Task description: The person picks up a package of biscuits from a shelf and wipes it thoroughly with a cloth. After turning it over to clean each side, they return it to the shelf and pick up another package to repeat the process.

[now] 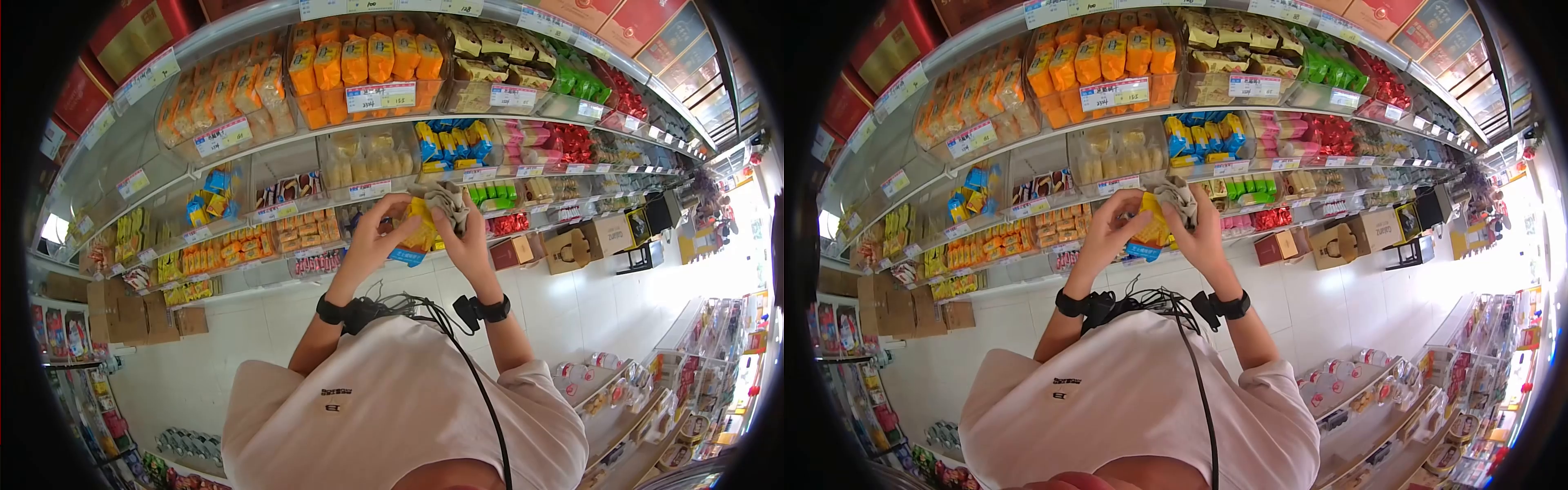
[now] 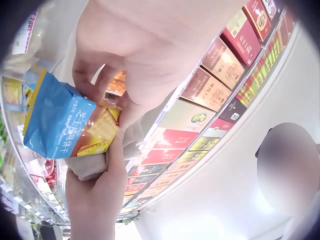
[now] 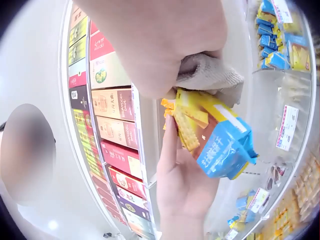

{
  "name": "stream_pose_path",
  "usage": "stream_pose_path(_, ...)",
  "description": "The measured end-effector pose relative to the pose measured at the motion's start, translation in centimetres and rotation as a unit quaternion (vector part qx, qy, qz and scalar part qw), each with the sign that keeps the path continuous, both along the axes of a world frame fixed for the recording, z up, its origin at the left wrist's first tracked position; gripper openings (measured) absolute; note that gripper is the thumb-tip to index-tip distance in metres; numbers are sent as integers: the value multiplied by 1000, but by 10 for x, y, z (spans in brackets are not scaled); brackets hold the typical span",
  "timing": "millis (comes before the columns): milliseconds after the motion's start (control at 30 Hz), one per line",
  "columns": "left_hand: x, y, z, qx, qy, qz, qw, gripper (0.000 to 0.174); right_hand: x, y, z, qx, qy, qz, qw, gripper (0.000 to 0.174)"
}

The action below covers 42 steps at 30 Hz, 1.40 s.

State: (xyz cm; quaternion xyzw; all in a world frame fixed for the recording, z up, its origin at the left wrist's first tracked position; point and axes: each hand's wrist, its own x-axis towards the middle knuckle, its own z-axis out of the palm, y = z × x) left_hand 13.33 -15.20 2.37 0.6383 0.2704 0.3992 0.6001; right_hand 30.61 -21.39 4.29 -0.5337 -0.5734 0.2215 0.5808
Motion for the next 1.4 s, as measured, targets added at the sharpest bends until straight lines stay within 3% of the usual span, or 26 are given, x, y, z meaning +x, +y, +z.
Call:
stream_pose_path(67, -1, -1, 3, 20, 26, 7, 999, 34, 0, 0, 7, 22, -34, 19, 999, 24)
stream_pose_path(167, -5, -4, 17, 54, 86, 1, 995, 33, -4, -1, 6, -109, -9, 29, 994, 24)
stream_pose_path(267, -10, -1, 21, 52, 108, -26, 992, 32, -4, 1, -2, -143, 52, 59, 987, 23)
stream_pose_path(367, -13, 4, 2, 77, 89, -36, 992, 32, -2, 1, 1, -52, -113, 46, 991, 19)
stream_pose_path(467, -10, -1, 2, 78, 70, -35, 994, 36, -6, 2, -6, 11, -158, -15, 987, 19)
stream_pose_path(567, -10, -5, 4, 59, 41, -13, 997, 36, -8, 0, 1, -32, -92, -39, 994, 16)
stream_pose_path(700, -9, -3, 1, -3, -31, 13, 999, 32, -19, 2, 14, -48, 164, -54, 984, 23)
stream_pose_path(833, -1, -2, 4, -6, -82, 69, 994, 31, -33, 2, -10, -37, 80, 17, 996, 36)
stream_pose_path(933, -9, -3, 22, -136, -126, 57, 981, 30, -29, -13, -7, -189, 140, 88, 968, 40)
stream_pose_path(1133, 7, 1, 20, -168, -218, 87, 957, 39, -31, -19, -21, -110, 157, 105, 976, 46)
stream_pose_path(1167, 10, 1, 17, -178, -218, 86, 956, 41, -25, -18, -27, -89, 126, 82, 985, 46)
stream_pose_path(1300, 19, -7, 18, -89, -21, 91, 992, 56, -10, -15, -17, -50, 14, 14, 999, 39)
stream_pose_path(1367, 30, -6, 10, -56, -9, 97, 994, 55, -5, -17, -17, -9, -104, -43, 994, 32)
stream_pose_path(1400, 34, -5, 6, -39, -4, 100, 994, 55, -3, -18, -18, 4, -92, -31, 995, 33)
